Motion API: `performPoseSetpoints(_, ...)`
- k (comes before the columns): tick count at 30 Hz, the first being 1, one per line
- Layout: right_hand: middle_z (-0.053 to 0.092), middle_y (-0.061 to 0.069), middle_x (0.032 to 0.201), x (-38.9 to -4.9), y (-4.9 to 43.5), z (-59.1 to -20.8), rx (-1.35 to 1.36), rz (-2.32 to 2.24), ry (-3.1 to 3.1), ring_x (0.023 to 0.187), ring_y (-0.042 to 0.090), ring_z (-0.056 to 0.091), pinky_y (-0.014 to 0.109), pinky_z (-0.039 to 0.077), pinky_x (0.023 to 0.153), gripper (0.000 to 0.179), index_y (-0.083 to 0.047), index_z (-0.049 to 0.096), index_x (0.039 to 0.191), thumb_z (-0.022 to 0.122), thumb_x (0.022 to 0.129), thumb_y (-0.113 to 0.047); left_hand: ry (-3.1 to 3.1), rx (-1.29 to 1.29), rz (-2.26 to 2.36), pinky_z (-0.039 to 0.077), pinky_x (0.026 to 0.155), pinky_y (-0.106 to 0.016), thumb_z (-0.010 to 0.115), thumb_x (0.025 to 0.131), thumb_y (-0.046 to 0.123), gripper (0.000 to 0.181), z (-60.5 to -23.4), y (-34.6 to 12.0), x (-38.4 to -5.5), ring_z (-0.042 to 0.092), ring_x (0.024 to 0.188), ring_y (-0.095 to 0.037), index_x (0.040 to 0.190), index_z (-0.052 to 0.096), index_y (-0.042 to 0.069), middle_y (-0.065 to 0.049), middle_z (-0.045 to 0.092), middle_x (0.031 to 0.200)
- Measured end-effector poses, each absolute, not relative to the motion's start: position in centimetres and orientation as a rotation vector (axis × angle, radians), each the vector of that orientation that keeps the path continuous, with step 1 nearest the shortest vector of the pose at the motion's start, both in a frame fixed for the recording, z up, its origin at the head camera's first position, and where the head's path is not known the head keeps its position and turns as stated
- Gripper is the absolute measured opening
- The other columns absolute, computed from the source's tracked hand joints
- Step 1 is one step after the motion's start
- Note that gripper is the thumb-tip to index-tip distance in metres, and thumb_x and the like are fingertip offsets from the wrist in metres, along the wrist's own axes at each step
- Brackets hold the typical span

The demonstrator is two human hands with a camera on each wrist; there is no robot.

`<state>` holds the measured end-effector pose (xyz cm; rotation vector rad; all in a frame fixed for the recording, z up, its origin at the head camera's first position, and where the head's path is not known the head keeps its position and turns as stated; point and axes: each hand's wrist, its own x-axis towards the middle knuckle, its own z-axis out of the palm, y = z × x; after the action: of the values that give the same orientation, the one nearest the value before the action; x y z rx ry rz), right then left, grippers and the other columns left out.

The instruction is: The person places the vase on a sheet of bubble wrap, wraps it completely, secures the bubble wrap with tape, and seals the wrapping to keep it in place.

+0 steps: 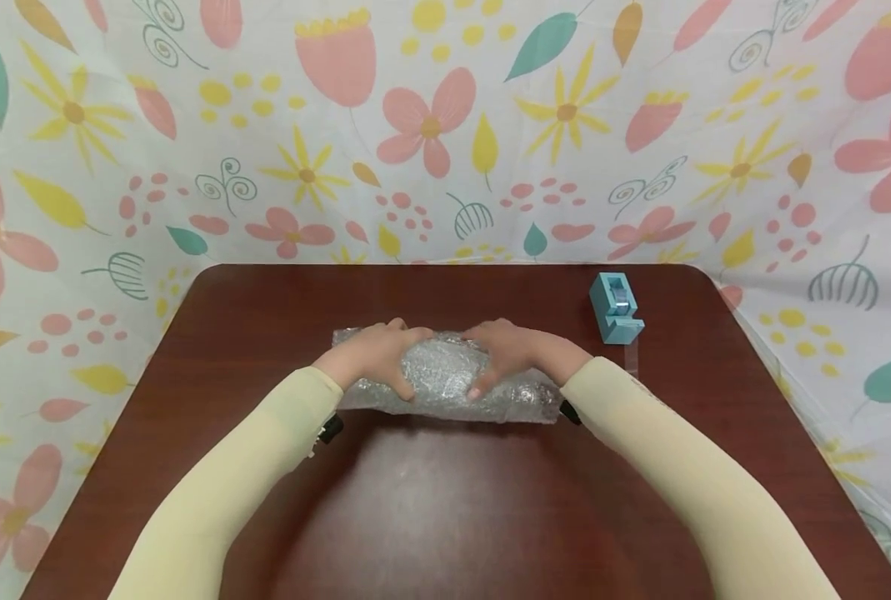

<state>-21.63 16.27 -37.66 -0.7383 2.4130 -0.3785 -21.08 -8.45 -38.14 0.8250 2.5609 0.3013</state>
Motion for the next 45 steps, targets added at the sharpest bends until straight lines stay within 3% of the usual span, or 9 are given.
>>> performPoseSetpoints(4,0.046,0.023,0.155,-17.8,16.1,-38.0,-0.803,-0.327,2.733,0.145,0.045,0.042,0.060,0.039,0.117,0.106,-0.003,0.039,0.155,0.087,0.075,-0.053,2.547,0.812,0.285,0.054,0.099,-0.049,0.088,0.073,0.036,0.099,-38.1,-8.3,-21.2,0.062,0.119,-0.037,0.158,0.039,0.020,-0.019,0.053,0.142)
performPoseSetpoints(8,0.045,0.026,0.155,-14.6,15.9,-39.9,-0.855,-0.131,2.975,0.141,0.048,0.046,0.064,0.043,0.112,0.118,-0.004,0.036,0.157,0.087,0.067,-0.063,2.538,0.789,0.279,0.054,0.101,-0.051,0.088,0.074,0.037,0.100,-38.0,-8.1,-21.1,0.061,0.122,-0.038,0.158,0.038,0.020,-0.019,0.052,0.145)
performPoseSetpoints(14,0.052,0.023,0.151,-13.5,15.0,-42.2,-0.824,0.163,3.148,0.136,0.045,0.053,0.062,0.044,0.111,0.129,-0.010,0.036,0.158,0.083,0.058,-0.075,2.532,0.785,0.311,0.055,0.098,-0.050,0.088,0.073,0.035,0.100,-38.1,-8.2,-21.0,0.062,0.120,-0.037,0.158,0.038,0.020,-0.019,0.051,0.145)
performPoseSetpoints(18,0.063,0.023,0.136,-13.4,14.2,-43.0,-0.841,0.330,3.186,0.124,0.041,0.062,0.059,0.048,0.108,0.131,-0.008,0.039,0.155,0.082,0.053,-0.077,2.539,0.807,0.331,0.056,0.093,-0.050,0.089,0.072,0.035,0.101,-38.4,-8.4,-20.9,0.061,0.117,-0.037,0.158,0.039,0.019,-0.019,0.052,0.142)
performPoseSetpoints(23,0.071,0.017,0.114,-13.4,13.8,-43.5,-0.924,0.573,3.285,0.103,0.035,0.069,0.049,0.055,0.096,0.114,-0.007,0.047,0.145,0.087,0.058,-0.069,2.571,0.827,0.401,0.055,0.096,-0.052,0.090,0.069,0.037,0.101,-39.1,-8.7,-20.7,0.059,0.122,-0.038,0.156,0.041,0.020,-0.018,0.053,0.143)
performPoseSetpoints(29,0.073,0.011,0.099,-14.2,13.9,-43.5,-0.954,0.622,3.342,0.089,0.030,0.071,0.043,0.058,0.085,0.097,-0.011,0.050,0.136,0.090,0.060,-0.056,2.610,0.743,0.667,0.045,0.113,-0.055,0.091,0.069,0.045,0.105,-40.2,-9.7,-20.3,0.050,0.143,-0.036,0.157,0.039,0.021,-0.012,0.046,0.159)
performPoseSetpoints(33,0.073,0.013,0.101,-14.7,13.9,-43.1,-0.961,0.563,3.272,0.089,0.031,0.071,0.044,0.058,0.085,0.105,-0.010,0.047,0.137,0.091,0.058,-0.063,2.575,0.688,0.802,0.042,0.116,-0.058,0.089,0.072,0.050,0.105,-40.4,-10.4,-20.4,0.046,0.146,-0.036,0.158,0.038,0.021,-0.012,0.042,0.162)
performPoseSetpoints(38,0.074,0.016,0.107,-15.8,14.0,-42.2,-0.930,0.435,3.167,0.094,0.034,0.072,0.045,0.060,0.087,0.104,-0.007,0.047,0.141,0.091,0.062,-0.060,2.531,0.678,0.782,0.038,0.119,-0.059,0.082,0.081,0.052,0.097,-39.7,-11.0,-21.1,0.038,0.152,-0.035,0.160,0.035,0.019,-0.013,0.037,0.165)
performPoseSetpoints(45,0.070,0.023,0.127,-17.8,14.0,-41.1,-0.838,0.243,2.990,0.113,0.041,0.069,0.053,0.056,0.098,0.102,-0.004,0.040,0.150,0.089,0.072,-0.047,2.803,0.773,0.326,0.043,0.111,-0.061,0.067,0.085,0.069,0.088,-38.8,-10.6,-21.5,0.054,0.139,-0.037,0.154,0.045,0.020,-0.014,0.053,0.154)
